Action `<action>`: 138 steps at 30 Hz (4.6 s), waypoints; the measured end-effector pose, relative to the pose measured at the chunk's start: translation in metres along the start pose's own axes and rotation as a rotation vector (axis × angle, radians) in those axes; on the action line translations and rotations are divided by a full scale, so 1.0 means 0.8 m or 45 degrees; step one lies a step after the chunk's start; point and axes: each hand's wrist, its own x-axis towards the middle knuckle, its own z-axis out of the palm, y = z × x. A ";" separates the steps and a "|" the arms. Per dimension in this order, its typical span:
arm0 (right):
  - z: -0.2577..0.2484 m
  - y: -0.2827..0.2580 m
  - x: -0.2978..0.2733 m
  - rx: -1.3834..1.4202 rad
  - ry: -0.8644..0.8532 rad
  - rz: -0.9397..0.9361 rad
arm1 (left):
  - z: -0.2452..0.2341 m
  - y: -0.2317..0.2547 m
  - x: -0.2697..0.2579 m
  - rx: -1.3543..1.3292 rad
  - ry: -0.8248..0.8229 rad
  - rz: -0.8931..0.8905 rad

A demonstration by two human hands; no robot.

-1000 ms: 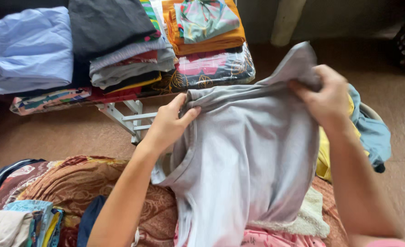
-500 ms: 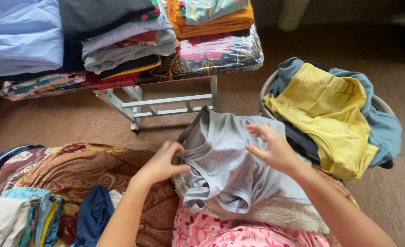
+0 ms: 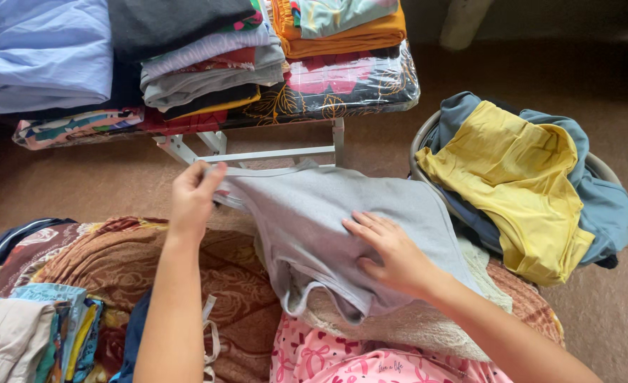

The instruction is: The person folds several garments one by one, including a gray tank top, a yellow shirt, a black graphic shirt, and a blue shirt. Each item is smoothed, folded into a compact rectangle, and placed on a growing stack on a nearby table.

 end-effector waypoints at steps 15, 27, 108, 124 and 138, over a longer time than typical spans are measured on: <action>-0.037 0.103 -0.111 0.025 0.024 1.089 | 0.071 -0.082 -0.128 0.482 -0.658 -0.202; -0.105 0.109 -0.168 0.449 0.035 0.997 | 0.019 0.027 -0.159 0.865 -0.741 -0.414; 0.044 0.039 -0.006 -0.170 -0.068 0.098 | 0.054 -0.032 -0.047 1.323 -0.709 -0.156; 0.001 0.135 -0.019 -0.279 0.638 0.285 | 0.257 -0.018 -0.025 0.801 0.039 0.599; -0.064 0.211 -0.063 0.459 0.349 0.600 | 0.225 0.007 0.001 0.514 -0.377 0.359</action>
